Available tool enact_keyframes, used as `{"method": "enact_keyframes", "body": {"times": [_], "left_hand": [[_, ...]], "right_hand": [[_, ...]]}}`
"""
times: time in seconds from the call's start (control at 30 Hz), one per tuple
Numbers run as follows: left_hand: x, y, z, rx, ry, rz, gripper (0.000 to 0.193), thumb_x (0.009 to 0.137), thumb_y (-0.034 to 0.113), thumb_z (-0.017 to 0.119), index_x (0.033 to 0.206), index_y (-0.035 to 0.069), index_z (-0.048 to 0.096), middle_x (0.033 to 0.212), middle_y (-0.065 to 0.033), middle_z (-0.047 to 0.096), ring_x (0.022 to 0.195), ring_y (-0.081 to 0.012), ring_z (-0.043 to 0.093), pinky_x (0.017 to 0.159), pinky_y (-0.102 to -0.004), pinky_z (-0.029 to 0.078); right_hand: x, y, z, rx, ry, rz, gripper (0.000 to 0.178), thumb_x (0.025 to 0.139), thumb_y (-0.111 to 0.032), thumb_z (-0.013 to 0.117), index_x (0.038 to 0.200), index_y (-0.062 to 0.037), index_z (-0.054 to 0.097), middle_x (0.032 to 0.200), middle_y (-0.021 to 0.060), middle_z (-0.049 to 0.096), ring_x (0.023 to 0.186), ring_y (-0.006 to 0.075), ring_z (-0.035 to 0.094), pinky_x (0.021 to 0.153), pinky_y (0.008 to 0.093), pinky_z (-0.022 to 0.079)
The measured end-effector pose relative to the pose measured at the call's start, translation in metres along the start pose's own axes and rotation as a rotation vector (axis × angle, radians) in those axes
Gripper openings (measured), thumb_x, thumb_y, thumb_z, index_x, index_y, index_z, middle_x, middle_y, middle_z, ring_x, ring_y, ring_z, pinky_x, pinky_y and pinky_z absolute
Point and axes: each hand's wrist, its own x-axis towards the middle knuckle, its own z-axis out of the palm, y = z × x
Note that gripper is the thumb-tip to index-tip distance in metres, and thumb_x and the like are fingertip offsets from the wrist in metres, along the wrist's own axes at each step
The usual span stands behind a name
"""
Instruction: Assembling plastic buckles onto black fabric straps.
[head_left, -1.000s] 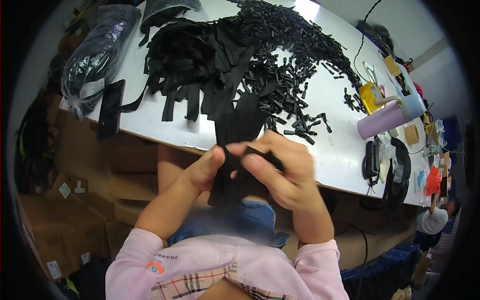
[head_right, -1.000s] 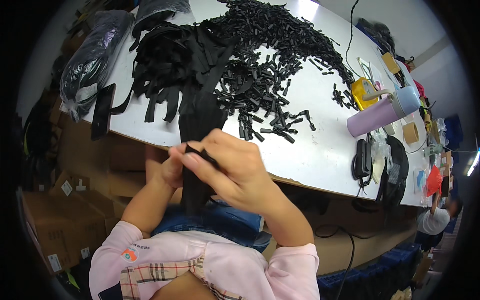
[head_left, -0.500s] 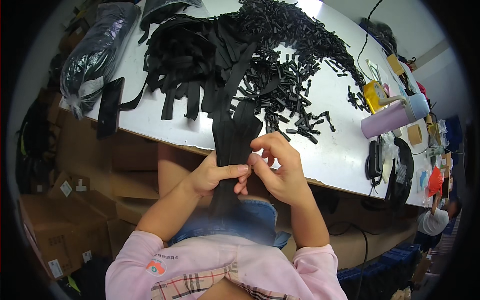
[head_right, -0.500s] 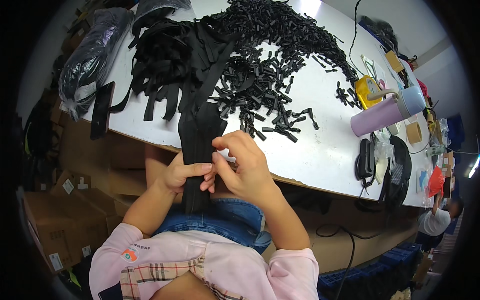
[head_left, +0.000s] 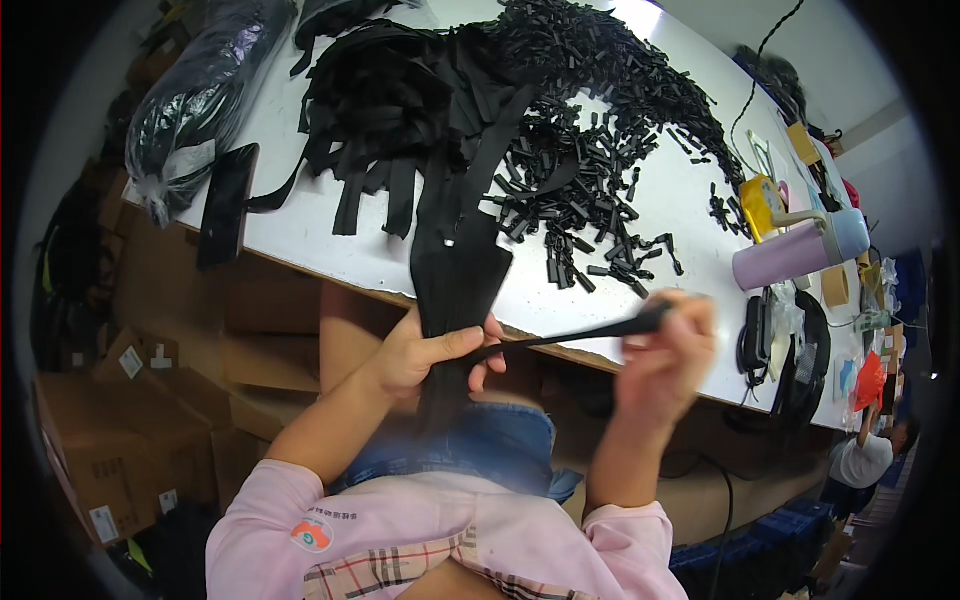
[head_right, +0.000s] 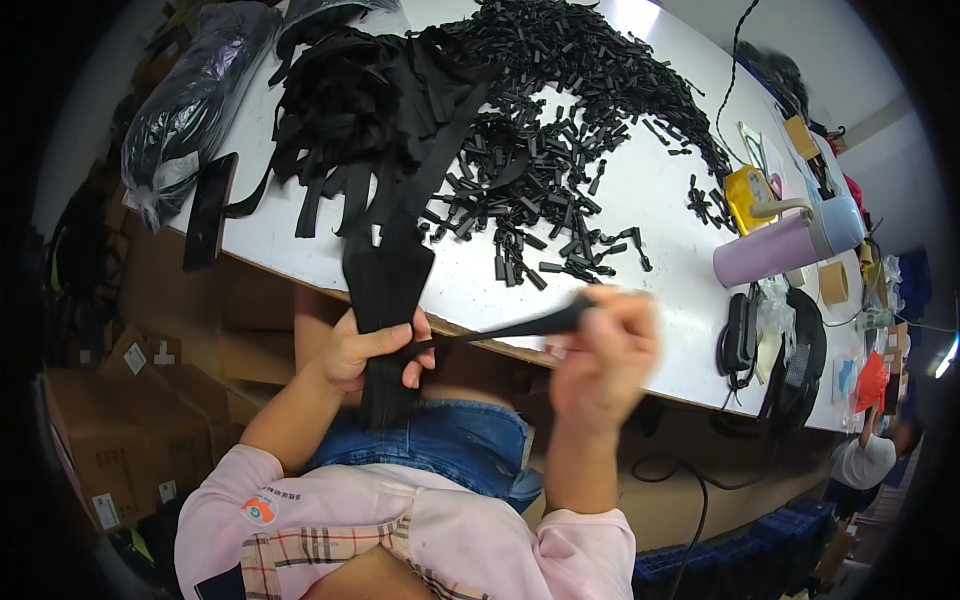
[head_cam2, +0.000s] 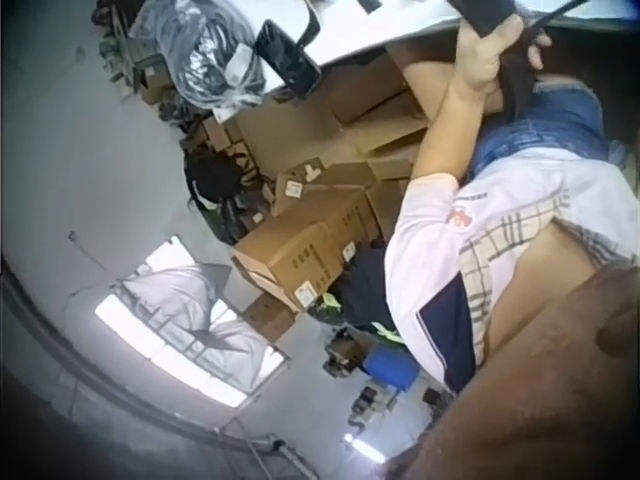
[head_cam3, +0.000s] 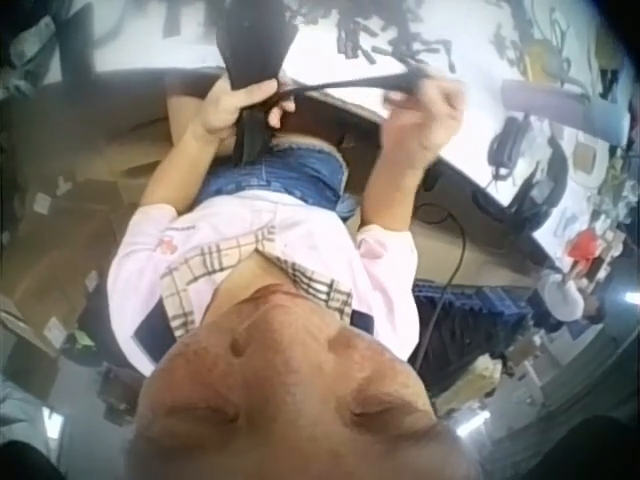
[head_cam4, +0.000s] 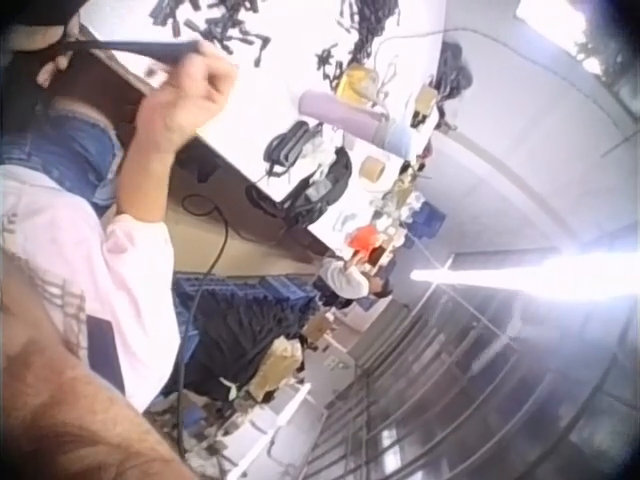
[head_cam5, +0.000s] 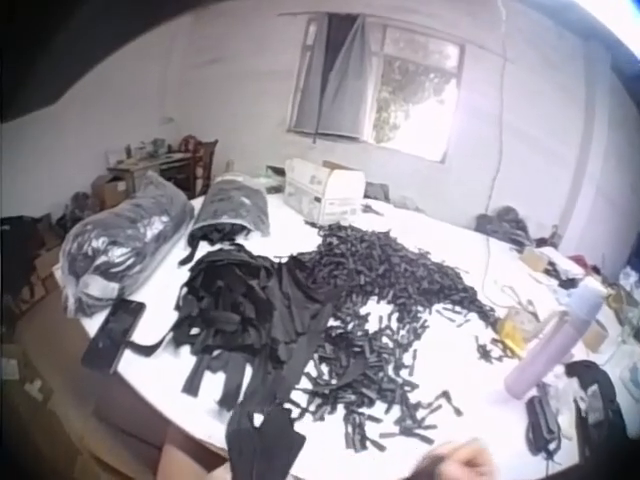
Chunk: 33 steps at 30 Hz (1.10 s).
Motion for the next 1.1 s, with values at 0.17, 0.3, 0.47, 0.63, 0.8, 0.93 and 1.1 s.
{"method": "enact_keyframes", "body": {"times": [0.17,0.3,0.47,0.63,0.8,0.93,1.1], "left_hand": [[-0.006,-0.011,0.009,0.486,0.395,0.374,0.021,0.084,0.014,0.048,0.094,-0.004,0.049,0.077,-0.01,0.058,0.06,-0.012,0.055,0.057,-0.0227,0.046],[0.003,-0.03,0.026,0.732,0.425,0.607,0.019,0.086,0.012,0.044,0.099,-0.001,0.05,0.086,-0.0077,0.058,0.078,-0.0125,0.056,0.069,-0.0212,0.044],[0.0,-0.027,0.027,0.412,0.491,0.653,0.024,0.084,0.012,0.049,0.104,0.0,0.046,0.081,-0.0038,0.053,0.062,-0.0079,0.049,0.057,-0.0191,0.041],[-0.008,-0.002,0.009,0.481,0.398,0.511,0.029,0.08,0.014,0.055,0.102,-0.003,0.046,0.06,-0.0007,0.046,0.049,-0.0055,0.042,0.044,-0.0195,0.037],[-0.003,0.008,-0.001,0.157,0.445,0.326,0.026,0.08,0.013,0.053,0.099,-0.003,0.046,0.06,-0.0025,0.047,0.048,-0.0074,0.043,0.046,-0.0216,0.04],[-0.001,0.013,-0.008,0.073,0.368,0.301,0.023,0.081,0.011,0.05,0.098,-0.003,0.045,0.065,-0.0051,0.047,0.051,-0.0085,0.044,0.051,-0.0235,0.043],[0.001,0.019,-0.011,0.237,0.36,0.298,0.028,0.08,0.019,0.055,0.099,-0.001,0.048,0.066,-0.0015,0.047,0.053,-0.0063,0.043,0.05,-0.02,0.04]], "right_hand": [[-0.007,-0.044,-0.001,-0.811,0.266,-0.553,0.009,0.067,0.001,0.051,0.065,-0.001,0.043,0.06,0.0076,0.046,0.041,0.008,0.034,0.037,0.0177,0.029],[-0.028,-0.007,0.028,-1.087,-0.269,-0.387,0.009,0.063,0.002,0.057,0.062,-0.0027,0.049,0.052,0.0033,0.049,0.039,0.009,0.047,0.037,0.0216,0.038],[-0.028,0.046,0.058,-0.384,-0.33,0.005,0.008,0.071,0.001,0.057,0.073,0.002,0.05,0.061,0.0081,0.055,0.045,0.0101,0.053,0.043,0.0194,0.043],[0.016,0.057,0.052,-0.778,-0.633,-0.247,0.031,0.068,-0.003,0.058,0.098,-0.0019,0.051,0.089,0.0111,0.055,0.073,0.0216,0.055,0.056,0.0277,0.046],[0.08,0.069,0.042,-1.698,-0.517,-0.609,0.028,0.064,-0.008,0.061,0.092,-0.0108,0.06,0.1,0.0078,0.053,0.091,0.0254,0.047,0.077,0.0321,0.041],[0.078,0.048,0.049,-1.239,-0.492,-0.609,0.009,0.067,-0.005,0.061,0.076,-0.0055,0.061,0.07,0.0021,0.056,0.063,0.0163,0.05,0.057,0.0262,0.041],[0.028,-0.005,0.048,-0.227,-0.63,0.352,0.009,0.069,0.001,0.061,0.07,0.0035,0.053,0.062,0.0034,0.055,0.047,0.006,0.049,0.04,0.0171,0.037]]}}
